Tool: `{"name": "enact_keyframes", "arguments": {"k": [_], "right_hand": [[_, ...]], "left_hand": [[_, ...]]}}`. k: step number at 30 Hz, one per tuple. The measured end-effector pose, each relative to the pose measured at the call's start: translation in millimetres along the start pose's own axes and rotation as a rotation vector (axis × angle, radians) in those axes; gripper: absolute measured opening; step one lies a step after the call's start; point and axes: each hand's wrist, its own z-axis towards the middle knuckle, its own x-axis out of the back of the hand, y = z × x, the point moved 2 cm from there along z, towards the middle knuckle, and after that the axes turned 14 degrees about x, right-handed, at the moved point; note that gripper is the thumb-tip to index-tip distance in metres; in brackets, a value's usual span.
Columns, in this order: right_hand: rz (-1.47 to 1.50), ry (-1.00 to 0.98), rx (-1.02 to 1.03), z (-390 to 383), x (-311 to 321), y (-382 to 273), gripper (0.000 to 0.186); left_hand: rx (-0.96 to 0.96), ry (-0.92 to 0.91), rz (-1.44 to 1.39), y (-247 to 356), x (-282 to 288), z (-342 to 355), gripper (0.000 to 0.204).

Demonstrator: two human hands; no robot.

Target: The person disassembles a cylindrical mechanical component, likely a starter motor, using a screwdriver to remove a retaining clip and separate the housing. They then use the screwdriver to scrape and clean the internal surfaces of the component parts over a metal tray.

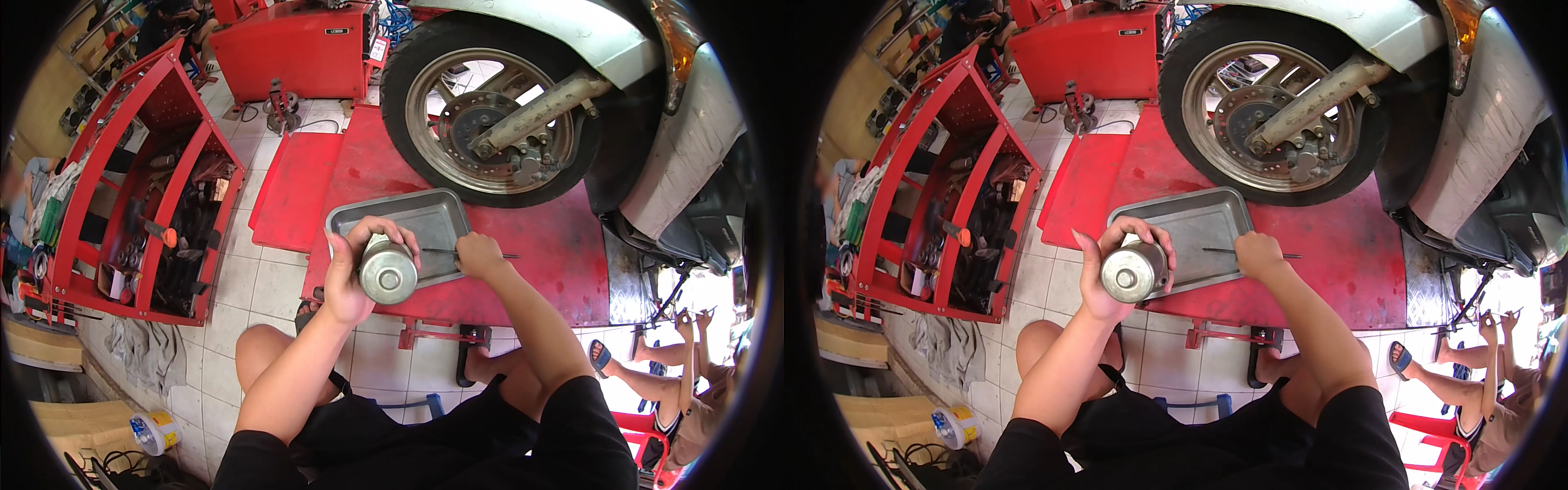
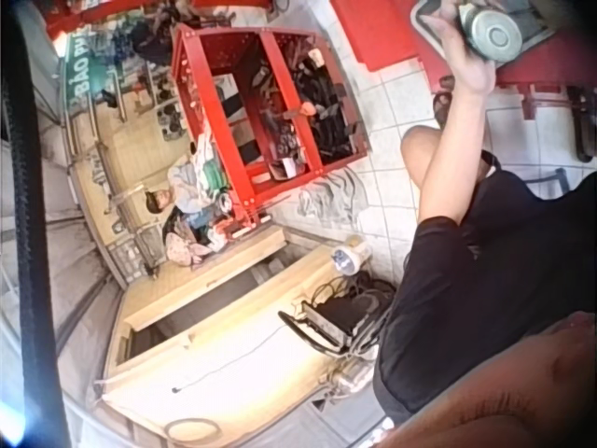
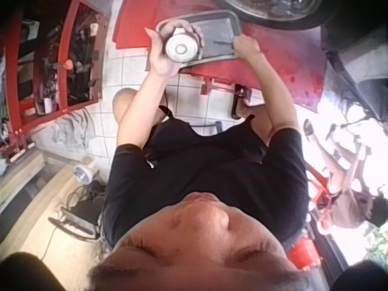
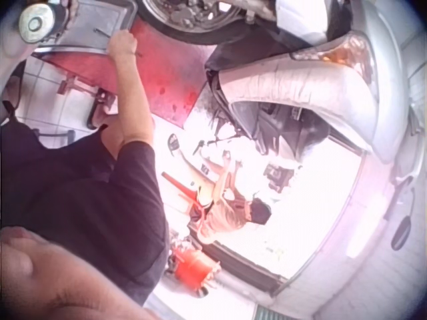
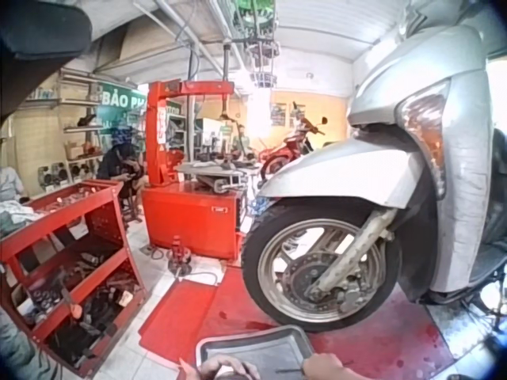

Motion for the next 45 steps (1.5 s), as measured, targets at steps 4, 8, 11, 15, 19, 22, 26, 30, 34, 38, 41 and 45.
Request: {"name": "enact_keyframes", "arguments": {"k": [4, 8, 11, 15, 19, 22, 26, 30, 34, 38, 41, 45], "right_hand": [[-0.009, -0.007, -0.031, 0.8, -1.8, -2.1, 0.017], [-0.025, -0.034, -0.048, -0.2, 2.4, -6.2, 0.017], [-0.047, -0.06, -0.062, 0.3, 8.6, -10.6, 0.018], [-0.051, -0.056, -0.059, 0.2, 7.7, -9.6, 0.019], [-0.034, -0.073, -0.051, -3.1, 13.3, -10.7, 0.021], [-0.01, -0.009, -0.048, -3.3, 12.8, -4.1, 0.023], [0.066, 0.086, -0.083, -9.0, 21.8, 18.4, 0.028], [0.149, 0.07, -0.061, -15.7, 28.3, 26.7, 0.029], [0.019, 0.011, -0.046, -11.7, 23.2, 4.5, 0.023], [0.016, 0.054, -0.094, -0.6, 7.2, 0.5, 0.021], [0.012, 0.058, -0.124, 5.0, 0.4, -0.7, 0.022], [0.027, 0.078, -0.15, 2.9, 12.3, -9.0, 0.023]], "left_hand": [[0.017, 0.013, 0.057, -2.3, -3.2, -0.3, 0.081], [0.024, 0.019, 0.046, -6.9, -1.5, 0.6, 0.08], [0.034, 0.025, 0.023, -9.8, 1.7, 2.1, 0.079], [0.072, 0.017, -0.086, -11.4, 2.2, 4.4, 0.078], [0.12, 0.057, -0.203, -9.9, 0.4, 5.9, 0.079], [0.134, 0.07, -0.323, -7.8, 2.2, 6.9, 0.08], [0.126, 0.127, -0.363, -1.2, 2.5, 9.4, 0.079], [0.086, 0.235, -0.352, 3.2, 3.3, 8.5, 0.076], [0.07, 0.215, -0.367, 3.3, 8.2, 7.9, 0.075], [0.08, 0.228, -0.385, 2.7, 8.3, 9.1, 0.075], [0.075, 0.231, -0.395, 2.6, 10.7, 9.9, 0.078], [0.085, 0.265, -0.332, 3.7, 9.1, 11.3, 0.072]]}}
